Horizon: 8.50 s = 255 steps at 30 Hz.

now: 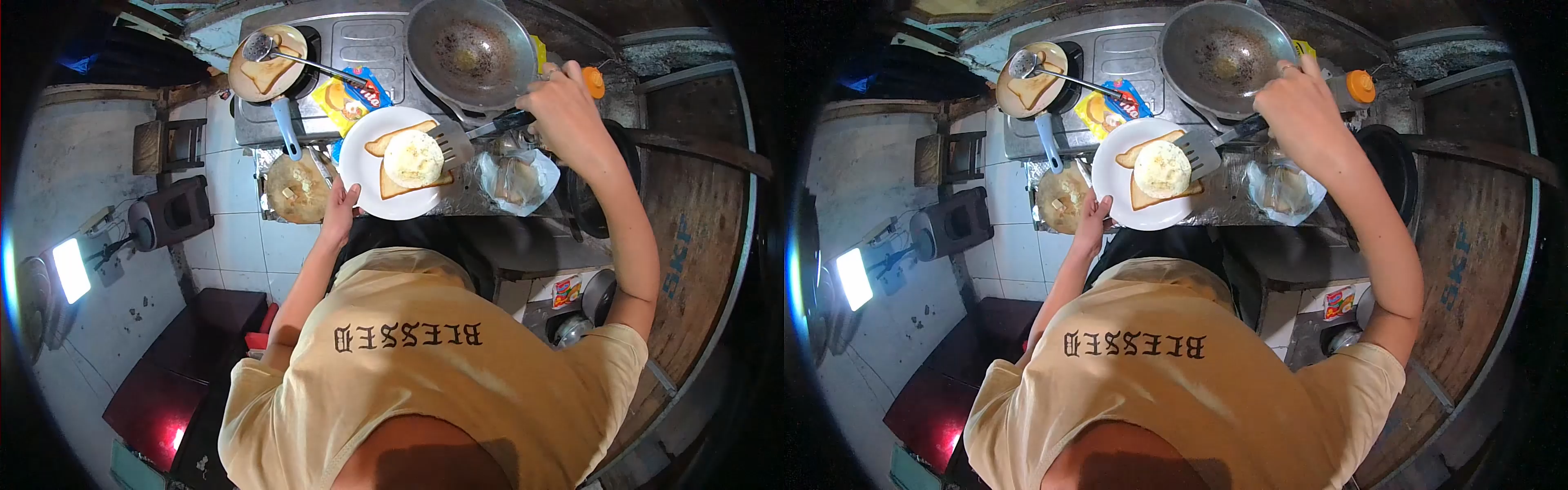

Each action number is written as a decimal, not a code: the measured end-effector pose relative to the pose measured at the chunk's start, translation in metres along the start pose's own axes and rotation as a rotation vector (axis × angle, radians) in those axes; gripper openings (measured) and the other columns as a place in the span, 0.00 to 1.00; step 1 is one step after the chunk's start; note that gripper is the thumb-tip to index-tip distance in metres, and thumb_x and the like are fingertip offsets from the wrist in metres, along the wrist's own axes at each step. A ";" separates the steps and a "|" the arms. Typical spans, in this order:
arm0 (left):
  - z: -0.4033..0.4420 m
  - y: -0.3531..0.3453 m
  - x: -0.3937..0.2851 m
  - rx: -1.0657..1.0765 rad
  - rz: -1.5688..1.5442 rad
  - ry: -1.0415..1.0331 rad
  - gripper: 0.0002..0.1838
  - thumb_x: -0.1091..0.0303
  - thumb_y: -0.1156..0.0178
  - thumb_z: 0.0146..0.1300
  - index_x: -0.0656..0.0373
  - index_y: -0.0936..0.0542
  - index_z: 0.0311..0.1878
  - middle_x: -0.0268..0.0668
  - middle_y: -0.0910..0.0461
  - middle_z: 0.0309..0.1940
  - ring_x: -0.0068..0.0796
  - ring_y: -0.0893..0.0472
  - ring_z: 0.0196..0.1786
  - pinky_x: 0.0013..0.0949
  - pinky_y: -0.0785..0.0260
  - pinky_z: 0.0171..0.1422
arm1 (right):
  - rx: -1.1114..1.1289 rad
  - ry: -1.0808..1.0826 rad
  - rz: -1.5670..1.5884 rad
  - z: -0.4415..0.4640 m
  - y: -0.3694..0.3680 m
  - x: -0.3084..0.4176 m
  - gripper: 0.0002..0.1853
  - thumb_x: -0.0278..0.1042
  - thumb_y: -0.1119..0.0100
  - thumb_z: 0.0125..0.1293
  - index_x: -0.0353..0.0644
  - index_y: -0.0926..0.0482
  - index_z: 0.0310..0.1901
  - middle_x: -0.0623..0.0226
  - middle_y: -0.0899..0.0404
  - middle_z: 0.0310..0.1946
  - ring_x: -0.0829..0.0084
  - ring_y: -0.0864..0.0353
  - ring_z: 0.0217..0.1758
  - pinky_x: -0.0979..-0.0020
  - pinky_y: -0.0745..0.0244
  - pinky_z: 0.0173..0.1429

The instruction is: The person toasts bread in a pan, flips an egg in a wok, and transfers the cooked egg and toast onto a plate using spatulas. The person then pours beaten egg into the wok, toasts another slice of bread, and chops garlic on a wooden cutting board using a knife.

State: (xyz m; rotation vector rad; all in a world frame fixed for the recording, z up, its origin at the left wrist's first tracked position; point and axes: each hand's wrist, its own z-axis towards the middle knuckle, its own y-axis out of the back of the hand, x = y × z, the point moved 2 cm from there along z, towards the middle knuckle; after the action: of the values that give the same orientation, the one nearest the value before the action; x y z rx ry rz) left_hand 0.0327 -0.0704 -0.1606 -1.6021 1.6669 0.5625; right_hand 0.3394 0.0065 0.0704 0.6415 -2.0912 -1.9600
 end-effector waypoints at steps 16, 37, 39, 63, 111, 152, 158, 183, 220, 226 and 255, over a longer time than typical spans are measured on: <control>-0.003 -0.006 -0.017 0.029 0.051 0.001 0.21 0.62 0.51 0.66 0.50 0.38 0.61 0.23 0.25 0.42 0.10 0.28 0.38 0.18 0.36 0.34 | -0.053 -0.049 -0.094 -0.014 0.025 -0.008 0.02 0.25 0.43 0.42 0.37 0.22 0.19 0.57 0.23 0.23 0.64 0.24 0.39 0.67 0.39 0.51; 0.048 0.011 0.076 0.123 0.176 0.193 0.21 0.61 0.51 0.66 0.46 0.39 0.62 0.24 0.25 0.41 0.14 0.27 0.40 0.23 0.35 0.39 | -0.705 -1.360 2.051 -0.201 -0.225 0.027 0.19 0.48 0.56 0.68 0.37 0.26 0.37 0.75 0.33 0.19 0.83 0.38 0.15 0.80 0.46 0.18; 0.059 0.006 0.100 0.117 0.204 0.202 0.20 0.62 0.51 0.66 0.47 0.38 0.61 0.24 0.24 0.39 0.15 0.26 0.37 0.23 0.35 0.37 | -0.966 -1.287 2.402 -0.171 -0.289 0.036 0.19 0.48 0.55 0.67 0.38 0.26 0.39 0.72 0.32 0.22 0.81 0.36 0.20 0.78 0.43 0.23; 0.165 -0.066 0.286 -0.004 0.326 0.348 0.11 0.67 0.48 0.63 0.60 0.28 0.46 0.38 0.22 0.29 0.29 0.23 0.33 0.33 0.31 0.40 | -0.769 -1.370 1.984 -0.038 -0.403 0.015 0.11 0.25 0.45 0.60 0.37 0.32 0.44 0.63 0.29 0.41 0.71 0.25 0.42 0.70 0.24 0.42; 0.083 -0.084 -0.100 -0.022 0.615 -0.592 0.29 0.52 0.70 0.70 0.69 0.29 0.50 0.57 0.26 0.45 0.50 0.27 0.52 0.38 0.38 0.57 | -0.134 -0.336 0.677 -0.001 -0.068 0.036 0.02 0.25 0.45 0.51 0.38 0.26 0.28 0.56 0.24 0.23 0.54 0.24 0.30 0.57 0.31 0.34; 0.302 -0.198 -0.210 0.010 1.279 -0.820 0.30 0.49 0.73 0.68 0.63 0.29 0.52 0.57 0.23 0.35 0.57 0.23 0.38 0.50 0.32 0.46 | -0.271 -0.487 0.596 0.101 -0.162 -0.158 0.03 0.31 0.42 0.44 0.47 0.20 0.23 0.60 0.20 0.26 0.57 0.20 0.33 0.57 0.27 0.35; 0.286 -0.213 -0.213 -0.072 1.297 -0.740 0.25 0.51 0.69 0.68 0.59 0.28 0.51 0.56 0.24 0.40 0.58 0.25 0.43 0.51 0.33 0.47 | -0.357 -0.536 0.495 0.085 -0.158 -0.158 0.03 0.28 0.42 0.45 0.46 0.20 0.25 0.60 0.20 0.26 0.57 0.20 0.34 0.58 0.26 0.36; 0.277 -0.242 -0.211 -0.051 1.411 -0.861 0.26 0.46 0.69 0.67 0.58 0.29 0.45 0.56 0.23 0.36 0.58 0.24 0.41 0.54 0.34 0.44 | -0.468 -0.598 0.503 0.056 -0.172 -0.154 0.07 0.26 0.44 0.46 0.45 0.21 0.30 0.60 0.21 0.27 0.57 0.21 0.34 0.57 0.27 0.37; 0.190 -0.261 -0.210 0.163 1.495 -1.797 0.44 0.43 0.38 0.43 0.61 0.37 0.59 0.45 0.34 0.47 0.44 0.33 0.45 0.39 0.34 0.49 | -0.657 -0.729 0.543 -0.008 -0.222 -0.091 0.18 0.23 0.55 0.56 0.42 0.31 0.50 0.55 0.31 0.42 0.55 0.31 0.49 0.58 0.34 0.51; 0.183 -0.264 -0.215 0.175 1.515 -1.826 0.44 0.42 0.38 0.43 0.61 0.37 0.60 0.44 0.34 0.47 0.43 0.33 0.46 0.38 0.34 0.51 | -0.797 -0.692 0.508 -0.012 -0.214 -0.094 0.18 0.20 0.55 0.54 0.41 0.30 0.49 0.55 0.32 0.41 0.54 0.31 0.48 0.59 0.34 0.51; 0.181 -0.263 -0.220 0.083 1.470 -1.701 0.42 0.44 0.38 0.45 0.58 0.37 0.61 0.46 0.34 0.48 0.44 0.33 0.48 0.38 0.36 0.52 | -0.764 -0.646 0.478 -0.003 -0.232 -0.102 0.17 0.18 0.56 0.53 0.40 0.29 0.46 0.55 0.30 0.38 0.53 0.29 0.45 0.59 0.32 0.49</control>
State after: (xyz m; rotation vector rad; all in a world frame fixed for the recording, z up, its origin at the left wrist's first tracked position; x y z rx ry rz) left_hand 0.3143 0.1760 -0.0601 0.6685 0.9759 1.7410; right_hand 0.4710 0.0441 -0.1427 -0.6407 -1.3075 -2.5574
